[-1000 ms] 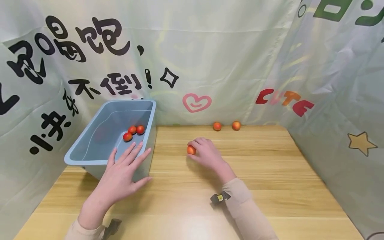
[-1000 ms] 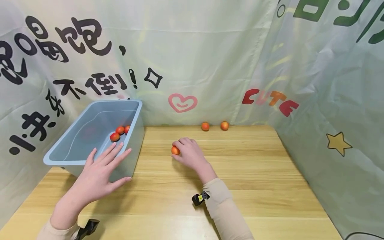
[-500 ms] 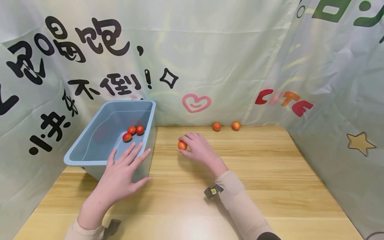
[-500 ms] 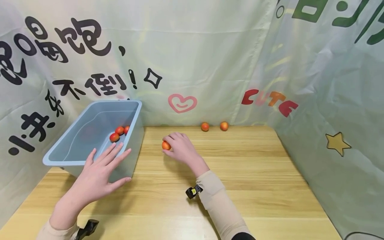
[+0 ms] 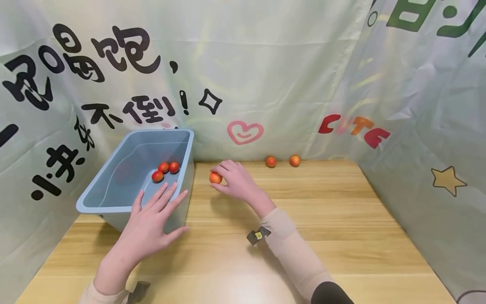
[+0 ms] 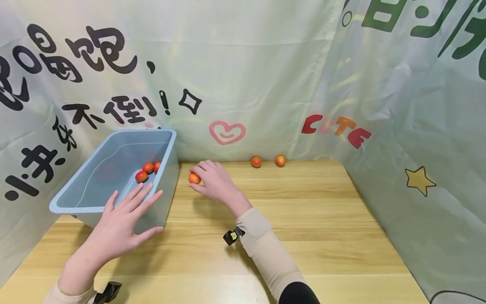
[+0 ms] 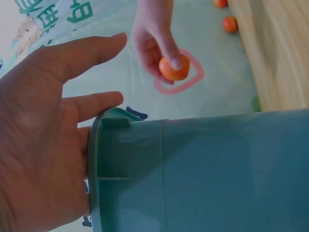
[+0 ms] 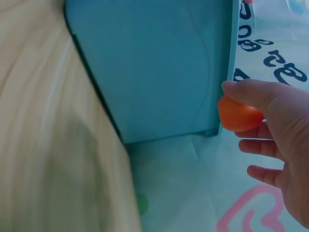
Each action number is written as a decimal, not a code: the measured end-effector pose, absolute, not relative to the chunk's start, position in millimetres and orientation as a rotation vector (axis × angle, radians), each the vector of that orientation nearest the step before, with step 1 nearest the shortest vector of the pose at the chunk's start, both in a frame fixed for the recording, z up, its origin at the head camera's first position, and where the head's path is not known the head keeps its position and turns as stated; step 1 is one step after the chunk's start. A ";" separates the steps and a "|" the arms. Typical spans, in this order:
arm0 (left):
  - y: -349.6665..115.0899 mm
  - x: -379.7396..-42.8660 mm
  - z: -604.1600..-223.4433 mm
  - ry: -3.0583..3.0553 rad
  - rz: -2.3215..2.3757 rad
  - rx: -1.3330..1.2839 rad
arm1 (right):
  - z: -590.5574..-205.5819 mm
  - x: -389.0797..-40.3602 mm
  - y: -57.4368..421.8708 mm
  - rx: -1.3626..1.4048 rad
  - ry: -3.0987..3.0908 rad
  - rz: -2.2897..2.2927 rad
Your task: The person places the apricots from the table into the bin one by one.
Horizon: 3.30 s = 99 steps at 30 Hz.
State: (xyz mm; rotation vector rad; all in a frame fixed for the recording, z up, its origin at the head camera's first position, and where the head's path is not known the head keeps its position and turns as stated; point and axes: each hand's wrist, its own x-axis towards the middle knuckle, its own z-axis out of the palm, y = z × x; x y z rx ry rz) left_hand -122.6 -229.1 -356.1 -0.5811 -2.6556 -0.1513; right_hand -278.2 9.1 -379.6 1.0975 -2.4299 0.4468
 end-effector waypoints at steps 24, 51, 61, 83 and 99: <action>-229.3 -122.1 -356.1 -2.666 -0.156 -0.577 | -333.7 -292.4 -37.7 1.195 -2.239 0.541; -230.3 -122.4 -351.7 -2.666 -0.134 -0.584 | -335.1 -305.8 -89.6 1.266 -2.423 0.568; -229.5 -122.7 -353.4 -2.667 -0.130 -0.588 | -338.2 -306.1 -88.8 1.288 -2.416 0.594; -228.1 -123.1 -354.4 -2.664 -0.110 -0.583 | -346.4 -303.3 -81.1 1.163 -2.408 0.703; -228.2 -122.7 -354.5 -2.665 -0.113 -0.578 | -383.4 -306.9 -44.7 0.998 -2.263 0.824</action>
